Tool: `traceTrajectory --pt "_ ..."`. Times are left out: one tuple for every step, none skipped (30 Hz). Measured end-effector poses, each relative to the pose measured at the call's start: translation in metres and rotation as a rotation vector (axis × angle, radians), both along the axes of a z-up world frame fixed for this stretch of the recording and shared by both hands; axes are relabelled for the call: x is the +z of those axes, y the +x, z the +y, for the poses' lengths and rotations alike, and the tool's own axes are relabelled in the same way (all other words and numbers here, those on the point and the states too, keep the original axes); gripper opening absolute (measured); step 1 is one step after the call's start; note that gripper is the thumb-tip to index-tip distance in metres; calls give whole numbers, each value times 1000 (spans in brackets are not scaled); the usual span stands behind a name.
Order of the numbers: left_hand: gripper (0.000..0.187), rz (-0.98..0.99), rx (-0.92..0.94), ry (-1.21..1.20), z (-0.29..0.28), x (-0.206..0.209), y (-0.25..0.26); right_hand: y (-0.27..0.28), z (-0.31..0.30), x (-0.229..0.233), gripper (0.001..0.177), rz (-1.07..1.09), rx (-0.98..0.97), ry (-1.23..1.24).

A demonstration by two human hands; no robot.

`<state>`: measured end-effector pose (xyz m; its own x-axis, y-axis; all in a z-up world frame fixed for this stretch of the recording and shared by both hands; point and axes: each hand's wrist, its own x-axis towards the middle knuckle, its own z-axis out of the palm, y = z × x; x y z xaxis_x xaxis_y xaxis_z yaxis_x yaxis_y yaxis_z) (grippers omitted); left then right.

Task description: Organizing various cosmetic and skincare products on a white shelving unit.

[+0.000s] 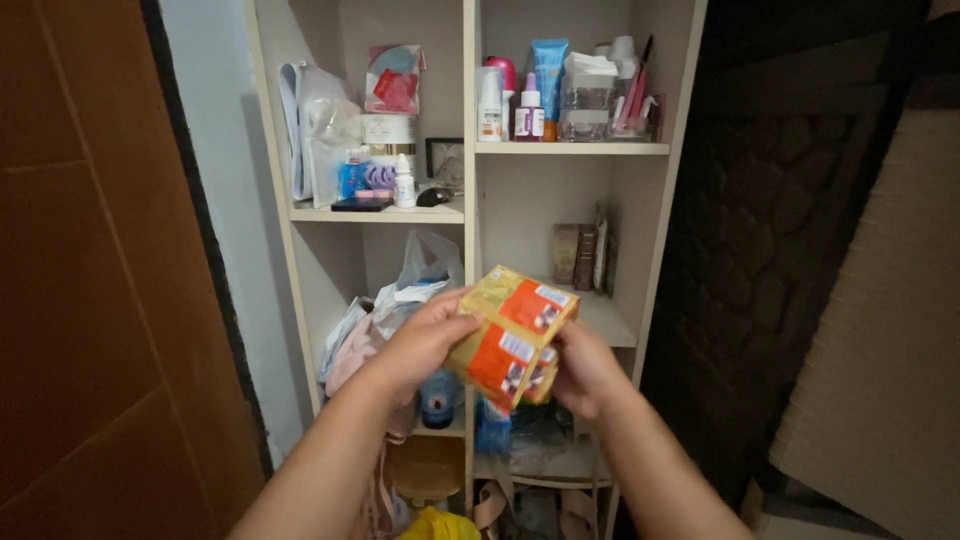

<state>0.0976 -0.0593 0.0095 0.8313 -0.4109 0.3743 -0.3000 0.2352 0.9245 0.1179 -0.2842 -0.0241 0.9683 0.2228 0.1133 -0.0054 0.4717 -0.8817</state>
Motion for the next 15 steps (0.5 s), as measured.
traceTrajectory --pt "41 -29 58 157 3 -6 9 3 -4 1 43 19 -4 15" --pt "43 -58 115 316 5 -13 17 5 -8 2 44 40 -7 31" --pt "43 -56 116 315 0 -4 3 6 -7 2 44 41 -6 30" --pt "48 90 223 377 -6 4 -10 7 -8 3 44 74 18 24" --pt "57 236 333 436 -12 12 -23 8 -8 3 45 107 41 19" --pt "57 236 332 436 -16 5 -21 10 -6 0 45 108 40 19" --pt "57 195 264 357 -21 -2 -18 12 -3 -4 46 122 63 2" --pt "59 154 194 277 -26 -9 -15 13 -2 -7 47 136 83 -15" --pt "59 155 191 277 -30 -19 -6 11 -2 -7 47 137 80 -16" --pt "58 73 251 237 -34 -29 4 9 0 -8 50 121 100 10" --pt "58 -10 310 197 -38 -39 14 7 1 -8 52 105 120 36" --pt "58 -8 311 197 -38 -40 15 -3 6 -1 52 107 121 36" --pt "54 -30 411 212 -39 -41 16 -14 10 6 54 54 144 61" --pt "51 -53 509 227 -40 -42 17 -24 14 13 56 0 165 85" --pt "51 -52 508 226 -41 -41 19 -24 15 12 56 1 165 85"
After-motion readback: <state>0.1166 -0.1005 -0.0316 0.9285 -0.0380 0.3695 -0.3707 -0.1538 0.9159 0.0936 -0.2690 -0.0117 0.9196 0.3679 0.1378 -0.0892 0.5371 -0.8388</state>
